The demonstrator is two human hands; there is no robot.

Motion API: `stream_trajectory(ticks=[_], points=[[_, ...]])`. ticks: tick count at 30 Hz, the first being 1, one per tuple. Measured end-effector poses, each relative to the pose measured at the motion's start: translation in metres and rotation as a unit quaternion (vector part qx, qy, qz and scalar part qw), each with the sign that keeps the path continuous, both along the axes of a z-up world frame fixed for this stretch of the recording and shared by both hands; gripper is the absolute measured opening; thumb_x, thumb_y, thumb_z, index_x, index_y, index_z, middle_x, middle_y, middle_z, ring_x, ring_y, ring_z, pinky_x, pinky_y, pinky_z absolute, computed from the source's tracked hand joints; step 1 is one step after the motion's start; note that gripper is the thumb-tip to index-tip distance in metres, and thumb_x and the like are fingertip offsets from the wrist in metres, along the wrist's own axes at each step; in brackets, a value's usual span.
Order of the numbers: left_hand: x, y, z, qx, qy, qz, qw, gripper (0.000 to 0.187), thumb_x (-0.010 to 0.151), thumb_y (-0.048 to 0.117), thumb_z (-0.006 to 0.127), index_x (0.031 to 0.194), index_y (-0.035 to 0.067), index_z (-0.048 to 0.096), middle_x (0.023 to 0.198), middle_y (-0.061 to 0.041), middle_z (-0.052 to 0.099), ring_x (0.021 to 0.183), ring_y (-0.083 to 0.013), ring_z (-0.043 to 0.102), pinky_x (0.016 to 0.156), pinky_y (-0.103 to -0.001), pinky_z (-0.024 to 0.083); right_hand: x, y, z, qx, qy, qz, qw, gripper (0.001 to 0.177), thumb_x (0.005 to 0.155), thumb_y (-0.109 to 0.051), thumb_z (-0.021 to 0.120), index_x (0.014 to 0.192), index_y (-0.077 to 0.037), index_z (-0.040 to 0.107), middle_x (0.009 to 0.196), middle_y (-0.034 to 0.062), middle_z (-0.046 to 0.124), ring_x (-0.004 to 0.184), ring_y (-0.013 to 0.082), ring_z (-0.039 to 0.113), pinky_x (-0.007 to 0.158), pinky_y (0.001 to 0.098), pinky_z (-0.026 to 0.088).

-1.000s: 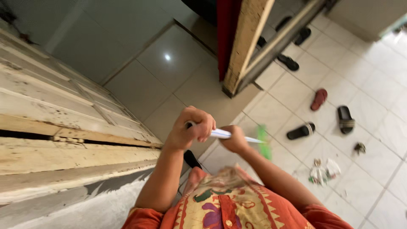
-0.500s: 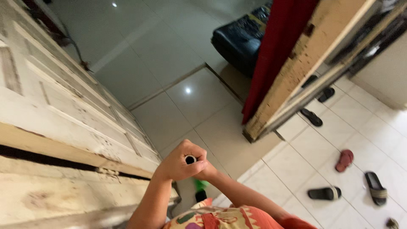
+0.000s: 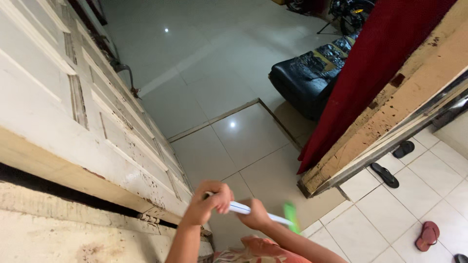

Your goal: The person sweeps debris from a tiled floor into a pile using a broom, moving through a doorway and around furniture.

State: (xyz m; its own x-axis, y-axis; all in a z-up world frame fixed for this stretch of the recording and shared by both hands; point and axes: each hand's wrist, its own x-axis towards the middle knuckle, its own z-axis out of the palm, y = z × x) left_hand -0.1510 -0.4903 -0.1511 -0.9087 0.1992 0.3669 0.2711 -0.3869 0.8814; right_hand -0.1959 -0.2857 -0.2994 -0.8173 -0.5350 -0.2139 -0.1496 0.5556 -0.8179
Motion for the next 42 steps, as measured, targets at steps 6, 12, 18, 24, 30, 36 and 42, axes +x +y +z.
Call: stream_trajectory(ticks=[6,12,18,24,30,36,42], points=[[0.0,0.018,0.095,-0.279,0.096,0.043,0.954,0.024,0.085,0.01,0.065,0.064,0.004,0.052,0.057,-0.003,0.054,0.051,-0.0114,0.048,0.052,-0.03,0.04,-0.022,-0.085,0.062,-0.172,0.065,0.158,0.97,0.019,0.077,-0.02,0.076,0.088,-0.005,0.071,0.078,0.017,0.07,0.071,0.0341,0.066,0.066,0.044,0.053],[-0.035,0.024,0.076,-0.225,0.021,0.03,0.974,0.03,0.086,0.01,0.064,0.06,0.003,0.052,0.052,-0.003,0.054,0.048,-0.0111,0.048,0.049,-0.031,0.04,-0.051,-0.073,0.043,-0.171,0.063,0.137,0.974,0.025,0.079,-0.021,0.071,0.099,-0.007,0.065,0.085,0.0138,0.07,0.078,0.0319,0.067,0.071,0.0445,0.053],[-0.096,0.069,-0.021,-0.031,-0.061,-0.038,0.997,0.03,0.092,0.017,0.057,0.065,0.002,0.058,0.057,-0.004,0.058,0.06,-0.0146,0.059,0.068,-0.032,0.053,-0.069,0.063,-0.062,0.07,-0.052,-0.037,0.996,0.028,0.078,-0.029,0.071,0.09,-0.003,0.071,0.083,0.0211,0.073,0.081,0.0383,0.073,0.077,0.0457,0.055],[-0.118,0.145,-0.118,-0.021,-0.206,-0.085,0.975,0.033,0.094,0.021,0.055,0.064,0.008,0.051,0.057,-0.003,0.053,0.065,-0.017,0.064,0.08,-0.035,0.056,-0.067,0.188,-0.119,0.183,-0.016,-0.142,0.973,0.021,0.077,-0.027,0.069,0.077,-0.006,0.073,0.074,0.0235,0.07,0.077,0.0443,0.069,0.073,0.0497,0.055],[-0.153,0.091,-0.022,0.018,-0.06,-0.067,0.996,0.034,0.096,0.018,0.055,0.064,0.008,0.05,0.057,-0.003,0.053,0.062,-0.0166,0.059,0.085,-0.036,0.055,-0.123,0.116,-0.057,0.102,0.009,-0.129,0.986,0.025,0.074,-0.031,0.074,0.085,-0.008,0.072,0.07,0.0194,0.07,0.071,0.0367,0.071,0.069,0.0456,0.056],[-0.152,0.034,0.118,-0.193,0.064,-0.111,0.973,0.032,0.093,0.02,0.062,0.065,0.005,0.061,0.058,-0.003,0.058,0.056,-0.0121,0.055,0.072,-0.032,0.049,-0.166,-0.055,0.021,-0.247,-0.006,0.144,0.958,0.023,0.084,-0.026,0.07,0.09,-0.004,0.068,0.078,0.0081,0.071,0.071,0.0205,0.067,0.063,0.0385,0.054],[-0.199,-0.017,0.085,-0.31,0.029,-0.081,0.947,0.029,0.088,0.028,0.068,0.07,0.005,0.066,0.052,0.0,0.051,0.047,-0.0091,0.041,0.048,-0.029,0.033,-0.219,-0.157,0.033,-0.15,0.024,0.153,0.976,0.024,0.085,-0.026,0.069,0.091,-0.003,0.069,0.078,0.0105,0.071,0.069,0.0213,0.067,0.063,0.0383,0.054]])
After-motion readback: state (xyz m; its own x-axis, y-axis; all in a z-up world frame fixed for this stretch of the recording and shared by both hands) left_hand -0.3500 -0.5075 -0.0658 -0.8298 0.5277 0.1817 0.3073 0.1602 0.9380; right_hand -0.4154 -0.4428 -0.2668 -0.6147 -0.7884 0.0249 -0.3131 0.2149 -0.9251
